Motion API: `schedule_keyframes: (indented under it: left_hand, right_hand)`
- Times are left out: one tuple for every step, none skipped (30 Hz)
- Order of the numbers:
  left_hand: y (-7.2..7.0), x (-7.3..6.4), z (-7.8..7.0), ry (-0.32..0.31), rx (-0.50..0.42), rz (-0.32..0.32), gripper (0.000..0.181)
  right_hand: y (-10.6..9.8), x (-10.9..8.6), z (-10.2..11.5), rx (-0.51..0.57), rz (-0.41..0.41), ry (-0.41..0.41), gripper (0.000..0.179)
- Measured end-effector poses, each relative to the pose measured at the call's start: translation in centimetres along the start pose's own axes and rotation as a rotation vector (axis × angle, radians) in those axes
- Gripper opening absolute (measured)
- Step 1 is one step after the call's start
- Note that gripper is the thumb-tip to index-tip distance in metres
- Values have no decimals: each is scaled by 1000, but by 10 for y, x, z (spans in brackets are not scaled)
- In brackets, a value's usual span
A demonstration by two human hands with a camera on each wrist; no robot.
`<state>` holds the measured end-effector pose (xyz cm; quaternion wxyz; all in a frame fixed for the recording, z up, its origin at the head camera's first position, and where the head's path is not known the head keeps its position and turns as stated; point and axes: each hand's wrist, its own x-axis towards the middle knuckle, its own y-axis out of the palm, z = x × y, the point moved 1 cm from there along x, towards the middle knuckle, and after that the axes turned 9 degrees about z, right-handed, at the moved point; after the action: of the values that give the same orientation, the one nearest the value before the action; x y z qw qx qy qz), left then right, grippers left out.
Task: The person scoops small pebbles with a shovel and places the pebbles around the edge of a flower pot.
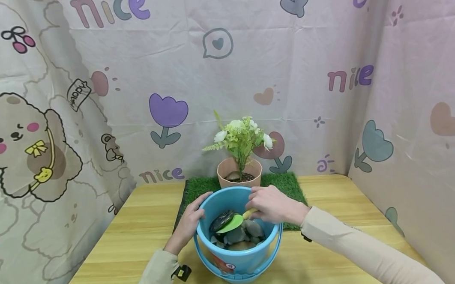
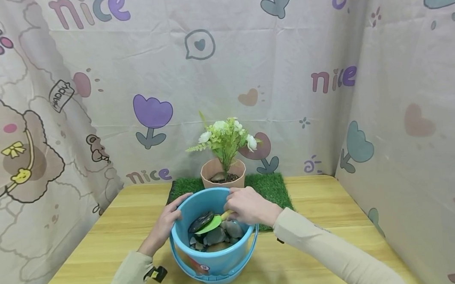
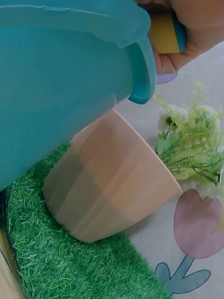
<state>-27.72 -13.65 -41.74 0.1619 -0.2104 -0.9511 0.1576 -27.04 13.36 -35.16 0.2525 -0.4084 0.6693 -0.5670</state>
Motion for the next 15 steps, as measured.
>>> schedule_keyframes:
  left_hand:
    - [0,0,0,0,-1,-2,65]
    - [0,0,0,0,-1,-2,65]
    - [0,0,0,0,-1,-2,65]
    - [0,0,0,-1,2,-4,65]
    - [0,0,0,-1,4,-7,65]
    - [0,0,0,0,5,-8,65]
    - [0,0,0,-1,4,-11,65]
    - [0,0,-1,-2,5,-12,65]
    - [0,0,-1,-3,5,-13,65]
    - [0,0,-1,-5,7,-15,65]
    - [0,0,-1,-5,7,-14,65]
    - [0,0,-1,-6,7,-14,65]
    - [0,0,-1,-6,10,-13,65]
    - [0,0,-1,-4,14,-11,65]
    - [0,1,-1,-2,15,-11,66]
  right_hand:
    - [1,0,0,12,-9,-1,10]
    - [1,-1,-1,21,-18,-2,11]
    - [2,-1,-1,29,-27,-4,11]
    - [2,-1,-2,35,-36,-5,11]
    - [2,-2,-2,39,-45,-6,12]
    - [1,-2,-2,39,-53,-4,11]
    - [1,-2,-2,39,-62,0,12]
    - [1,-2,-3,40,-72,5,11]
    - [0,-3,-3,39,-80,10,11]
    - [0,-4,-3,40,-88,14,11]
    - [-1,-5,-4,42,-97,20,11]
    - [-1,-6,-4,43,-105,26,11]
    - [-2,-7,-5,48,-114,30,12]
    - [-2,-8,-5,51,-121,34,13]
    - [-3,-9,-6,55,-127,41,13]
